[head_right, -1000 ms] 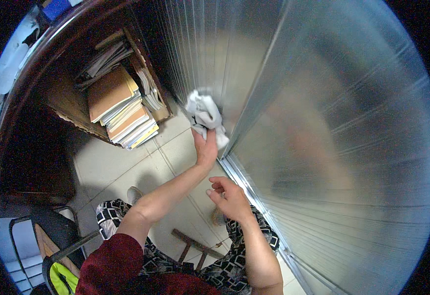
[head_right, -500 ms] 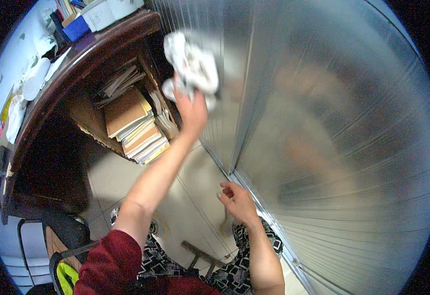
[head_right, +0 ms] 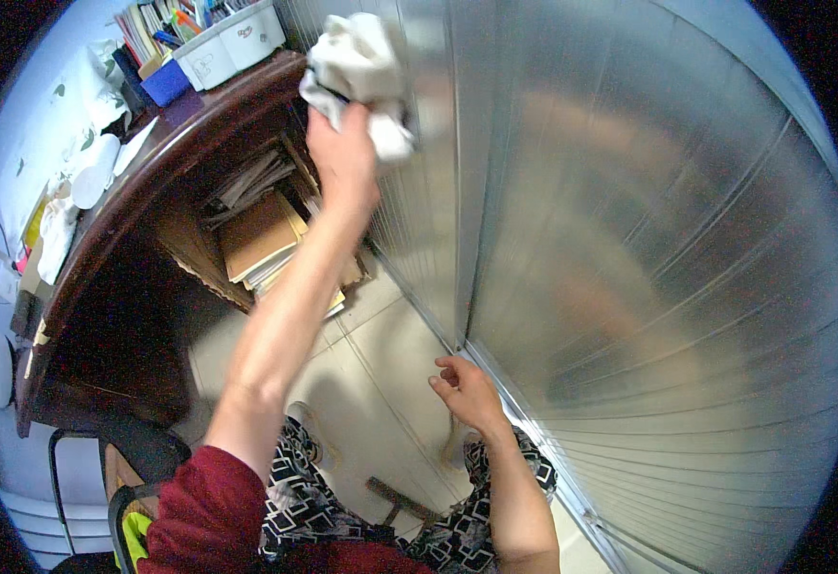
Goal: The person wipes the exterior surface of a sliding closet door with a white cloth. They systematically clean the frosted glass panels and the metal frame, moving from the lower sections to the upper sections and across the width of the door.
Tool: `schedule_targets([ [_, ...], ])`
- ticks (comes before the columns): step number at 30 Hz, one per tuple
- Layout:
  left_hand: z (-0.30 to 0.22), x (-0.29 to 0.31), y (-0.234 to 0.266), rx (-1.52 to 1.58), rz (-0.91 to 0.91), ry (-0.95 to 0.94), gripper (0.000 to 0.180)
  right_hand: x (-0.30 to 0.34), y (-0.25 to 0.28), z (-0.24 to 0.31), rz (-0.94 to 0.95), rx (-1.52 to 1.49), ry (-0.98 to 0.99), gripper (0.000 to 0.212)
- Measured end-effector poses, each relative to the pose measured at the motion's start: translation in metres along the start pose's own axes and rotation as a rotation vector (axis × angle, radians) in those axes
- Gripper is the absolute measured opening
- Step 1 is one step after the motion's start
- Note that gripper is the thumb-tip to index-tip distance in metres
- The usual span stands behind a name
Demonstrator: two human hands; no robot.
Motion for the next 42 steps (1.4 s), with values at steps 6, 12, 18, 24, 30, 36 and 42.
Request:
schedule_targets([
  [6,0.095,0.132,0.026,0.069,-0.053,0.161,0.037,0.003,0.002,0.014,0.003,0.025,0.017,0.038],
  [12,0.09,0.085,0.02,0.467,-0.141,0.879,0.034,0.001,0.002,-0.001,-0.003,0.0,0.005,0.039],
  [18,-0.027,-0.046,-0.017,0.413,0.097,0.222,0.049,0.003,0.006,-0.007,-0.034,-0.026,0.024,0.039],
  [24,-0.064,-0.009,-0.032,0.213,0.034,-0.339,0.044,0.005,0.011,-0.001,-0.047,-0.003,-0.008,0.035],
  [30,0.122,0.142,0.045,-0.141,0.065,0.098,0.039,0.002,0.003,0.007,-0.011,0.058,0.025,0.036],
  [36,0.086,0.11,0.025,0.219,-0.055,0.697,0.035,-0.002,0.01,-0.008,-0.07,0.122,0.051,0.036],
  [42,-0.002,0.035,0.001,0.194,0.111,-0.262,0.026,0.003,0.007,-0.01,-0.032,-0.001,-0.028,0.038],
])
Point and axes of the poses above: each hand's wrist, its own x-axis away from the middle knuckle, its own y-axis out of the back of the hand, z = x × y, the point moved 3 cm from there along -x, towards the middle knuckle, and after that the axes turned 5 degrees about -z, right-handed, at the moved point
